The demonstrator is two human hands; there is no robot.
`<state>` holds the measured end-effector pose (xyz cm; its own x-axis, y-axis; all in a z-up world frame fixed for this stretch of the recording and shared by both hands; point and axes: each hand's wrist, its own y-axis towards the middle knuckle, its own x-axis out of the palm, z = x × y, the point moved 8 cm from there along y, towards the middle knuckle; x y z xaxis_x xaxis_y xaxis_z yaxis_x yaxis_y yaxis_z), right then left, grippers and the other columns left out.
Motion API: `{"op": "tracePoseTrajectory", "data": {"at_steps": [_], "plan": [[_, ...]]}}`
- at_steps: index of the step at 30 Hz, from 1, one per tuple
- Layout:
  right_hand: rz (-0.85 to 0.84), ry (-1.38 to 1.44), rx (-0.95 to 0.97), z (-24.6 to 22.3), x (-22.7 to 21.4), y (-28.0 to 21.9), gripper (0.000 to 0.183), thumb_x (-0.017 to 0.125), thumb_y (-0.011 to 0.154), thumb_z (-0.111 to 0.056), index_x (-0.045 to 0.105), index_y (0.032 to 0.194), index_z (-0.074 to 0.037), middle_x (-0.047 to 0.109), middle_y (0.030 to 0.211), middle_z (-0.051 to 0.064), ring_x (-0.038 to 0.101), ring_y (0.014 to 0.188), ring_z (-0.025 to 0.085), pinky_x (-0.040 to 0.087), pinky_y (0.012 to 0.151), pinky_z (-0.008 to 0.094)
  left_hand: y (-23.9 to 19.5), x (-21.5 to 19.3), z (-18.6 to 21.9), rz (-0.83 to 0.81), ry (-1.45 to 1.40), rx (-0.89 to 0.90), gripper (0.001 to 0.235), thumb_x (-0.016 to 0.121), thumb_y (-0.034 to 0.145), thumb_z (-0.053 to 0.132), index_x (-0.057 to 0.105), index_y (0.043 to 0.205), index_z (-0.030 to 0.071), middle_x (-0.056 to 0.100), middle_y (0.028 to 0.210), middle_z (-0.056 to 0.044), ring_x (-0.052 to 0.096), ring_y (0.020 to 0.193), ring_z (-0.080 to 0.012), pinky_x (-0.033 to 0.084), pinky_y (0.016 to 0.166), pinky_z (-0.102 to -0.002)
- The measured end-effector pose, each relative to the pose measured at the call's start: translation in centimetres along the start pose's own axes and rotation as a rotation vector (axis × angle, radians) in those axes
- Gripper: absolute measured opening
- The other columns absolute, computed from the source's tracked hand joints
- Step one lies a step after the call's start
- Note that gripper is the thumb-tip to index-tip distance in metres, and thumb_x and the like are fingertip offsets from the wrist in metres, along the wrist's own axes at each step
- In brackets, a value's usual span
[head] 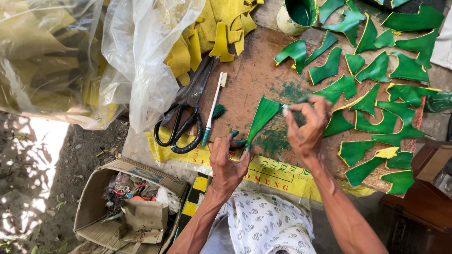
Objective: The person paints the edges of yellow leather pieces green using a small brush. They repeatedly dip the brush into a paint container and apply the paint to individual pieces, then place the finished pieces onto a mat.
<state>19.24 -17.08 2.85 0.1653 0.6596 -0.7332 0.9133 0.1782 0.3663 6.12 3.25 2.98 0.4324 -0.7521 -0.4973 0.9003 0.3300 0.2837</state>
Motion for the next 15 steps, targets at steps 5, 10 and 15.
{"op": "tracePoseTrajectory", "data": {"at_steps": [5, 10, 15], "plan": [[-0.062, 0.045, -0.064, -1.1, 0.2, -1.3, 0.017, 0.079, 0.095, -0.020, 0.072, 0.105, -0.009, 0.063, 0.121, 0.010, 0.052, 0.130, 0.028, 0.033, 0.112, 0.044, -0.2, -0.3, 0.1, -0.010, -0.028, -0.011, 0.051, 0.080, 0.079, 0.008, 0.060, 0.124, -0.005, 0.068, 0.092, -0.009, 0.060, 0.085, -0.0246, 0.039, 0.079, -0.039], [-0.199, 0.074, -0.174, -5.5, 0.4, -2.2, 0.015, 0.082, 0.082, -0.022, 0.074, 0.091, -0.012, 0.060, 0.123, 0.014, 0.046, 0.127, 0.033, 0.030, 0.107, 0.047, -0.1, 0.0, -0.1, -0.016, -0.014, 0.000, 0.054, 0.080, 0.079, 0.009, 0.059, 0.126, -0.005, 0.068, 0.092, -0.010, 0.060, 0.085, -0.0246, 0.039, 0.078, -0.039], [-0.075, -0.147, -0.222, -5.3, 2.0, -0.3, 0.016, 0.083, 0.084, -0.020, 0.072, 0.088, -0.009, 0.054, 0.129, 0.017, 0.043, 0.130, 0.036, 0.028, 0.108, 0.051, -0.1, 0.0, -0.3, -0.008, -0.023, -0.009, 0.054, 0.081, 0.078, 0.009, 0.058, 0.125, -0.005, 0.068, 0.091, -0.009, 0.060, 0.084, -0.0257, 0.040, 0.079, -0.039]]}}
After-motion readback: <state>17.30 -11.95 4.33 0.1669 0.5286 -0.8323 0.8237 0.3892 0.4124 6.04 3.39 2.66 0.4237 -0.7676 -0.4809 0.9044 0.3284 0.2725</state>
